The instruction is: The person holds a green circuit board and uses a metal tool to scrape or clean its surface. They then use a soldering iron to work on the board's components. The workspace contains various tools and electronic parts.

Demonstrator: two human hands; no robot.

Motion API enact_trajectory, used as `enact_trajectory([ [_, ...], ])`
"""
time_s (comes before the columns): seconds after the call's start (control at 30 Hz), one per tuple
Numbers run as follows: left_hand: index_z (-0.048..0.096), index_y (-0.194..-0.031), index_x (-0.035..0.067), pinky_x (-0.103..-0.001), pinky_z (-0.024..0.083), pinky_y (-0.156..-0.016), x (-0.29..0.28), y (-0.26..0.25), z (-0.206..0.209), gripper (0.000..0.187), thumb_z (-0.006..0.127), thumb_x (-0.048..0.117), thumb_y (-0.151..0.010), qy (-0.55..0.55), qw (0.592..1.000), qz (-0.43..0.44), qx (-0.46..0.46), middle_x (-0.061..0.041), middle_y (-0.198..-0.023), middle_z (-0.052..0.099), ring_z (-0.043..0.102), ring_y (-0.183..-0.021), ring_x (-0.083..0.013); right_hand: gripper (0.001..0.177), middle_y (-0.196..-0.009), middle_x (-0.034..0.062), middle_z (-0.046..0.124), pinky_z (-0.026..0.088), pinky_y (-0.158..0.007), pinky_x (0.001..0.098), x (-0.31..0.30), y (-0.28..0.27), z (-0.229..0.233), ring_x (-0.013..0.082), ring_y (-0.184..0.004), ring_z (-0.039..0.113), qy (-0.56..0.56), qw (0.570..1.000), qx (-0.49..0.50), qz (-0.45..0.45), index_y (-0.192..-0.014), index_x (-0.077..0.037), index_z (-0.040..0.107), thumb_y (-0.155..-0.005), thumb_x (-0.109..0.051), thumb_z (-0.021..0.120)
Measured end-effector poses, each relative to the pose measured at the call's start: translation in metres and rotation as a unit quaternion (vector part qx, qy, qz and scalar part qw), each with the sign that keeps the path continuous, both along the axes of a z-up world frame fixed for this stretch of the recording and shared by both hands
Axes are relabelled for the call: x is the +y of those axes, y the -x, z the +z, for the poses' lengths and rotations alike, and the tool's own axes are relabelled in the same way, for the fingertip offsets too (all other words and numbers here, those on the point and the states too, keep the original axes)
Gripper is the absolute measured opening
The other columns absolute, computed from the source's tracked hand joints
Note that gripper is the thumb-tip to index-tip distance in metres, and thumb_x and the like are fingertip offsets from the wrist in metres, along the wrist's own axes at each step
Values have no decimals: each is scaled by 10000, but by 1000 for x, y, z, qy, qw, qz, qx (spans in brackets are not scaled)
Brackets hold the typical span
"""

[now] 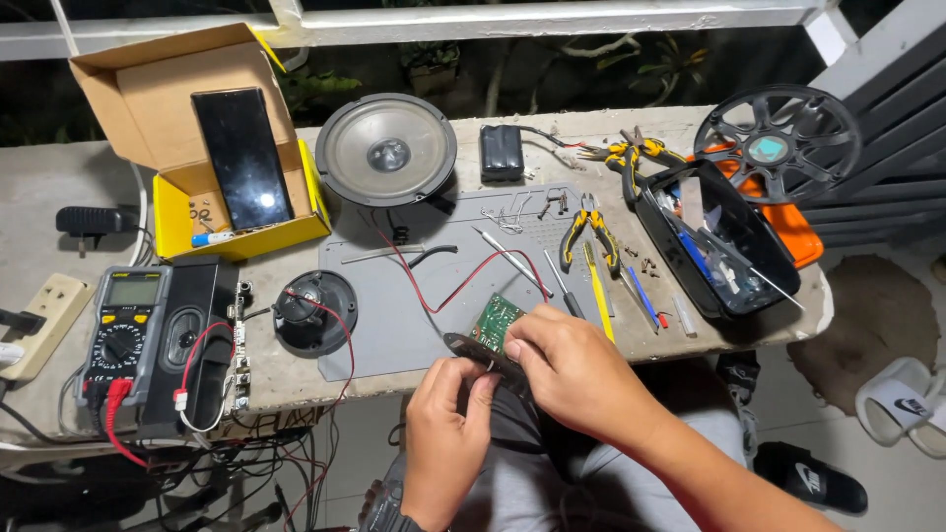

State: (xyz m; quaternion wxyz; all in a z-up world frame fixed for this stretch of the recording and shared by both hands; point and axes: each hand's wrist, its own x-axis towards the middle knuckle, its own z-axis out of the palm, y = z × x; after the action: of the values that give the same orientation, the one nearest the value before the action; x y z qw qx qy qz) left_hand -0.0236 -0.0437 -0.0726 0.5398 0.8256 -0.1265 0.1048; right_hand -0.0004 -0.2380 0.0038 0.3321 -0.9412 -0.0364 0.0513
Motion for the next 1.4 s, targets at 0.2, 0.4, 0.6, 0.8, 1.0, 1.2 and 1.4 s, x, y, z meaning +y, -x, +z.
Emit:
enact_trajectory([
  [0.2, 683, -1027, 112, -403, 546, -803, -5, 3, -7, 99, 715, 176, -1095, 3, 999, 8, -43, -39, -944, 709, 693, -858, -262, 307, -1271, 55, 669, 498, -1155, 391, -12, 5, -11, 248, -1262, 681, -36, 992, -105, -53, -1231, -235, 818, -941, -292, 902],
  [0.4, 707, -1085, 90, -378, 568, -835, -7, 13, -15, 46, 684, 120, -1110, 54, 997, 1, -57, -69, -998, 723, 714, -902, -265, 877, -1620, 11, 711, 486, -1282, 356, -14, 13, 0, 176, -1540, 678, -141, 980, 61, -126, -1646, -265, 566, -846, -290, 925],
  [0.6, 728, -1162, 92, -366, 610, -893, -5, 11, -12, 71, 680, 78, -1113, 79, 993, -27, -89, -82, -1094, 776, 767, -976, -265, 636, -1336, -31, 874, 571, -1132, 260, -9, 29, -21, 79, -1172, 769, -235, 956, 110, -138, -1536, -192, 721, -921, -231, 879],
  [0.8, 698, -1056, 135, -336, 521, -751, 1, 6, -12, 45, 731, 109, -1071, 101, 994, -47, -15, 0, -949, 719, 622, -782, -177, 588, -1271, 20, 868, 604, -1071, 275, -9, 25, -21, 100, -1102, 752, -355, 916, 121, -141, -1505, -104, 746, -933, -156, 872],
  [1.0, 728, -1014, 119, -308, 517, -753, -2, 7, -5, 97, 774, 42, -1050, 147, 988, -46, 2, -10, -933, 695, 626, -810, -163, 514, -1250, 42, 851, 595, -1055, 296, -15, 22, -31, 121, -1100, 736, -387, 906, 114, -129, -1437, -66, 766, -938, -120, 875],
  [1.2, 737, -993, 129, -303, 490, -740, -3, 9, -5, 156, 785, -19, -992, 150, 988, -35, 15, 13, -897, 677, 587, -780, -149, 467, -1177, 37, 839, 582, -1009, 292, -16, 20, -34, 119, -1035, 722, -406, 897, 121, -123, -1382, -57, 779, -929, -78, 892],
  [1.4, 742, -995, 120, -300, 572, -783, -1, 8, -7, 160, 793, -32, -994, 171, 984, -40, 41, -3, -941, 732, 691, -845, -148, 463, -1195, 4, 816, 589, -1008, 270, -9, 22, -31, 91, -1043, 701, -311, 939, 97, -112, -1408, -99, 737, -965, -135, 868],
])
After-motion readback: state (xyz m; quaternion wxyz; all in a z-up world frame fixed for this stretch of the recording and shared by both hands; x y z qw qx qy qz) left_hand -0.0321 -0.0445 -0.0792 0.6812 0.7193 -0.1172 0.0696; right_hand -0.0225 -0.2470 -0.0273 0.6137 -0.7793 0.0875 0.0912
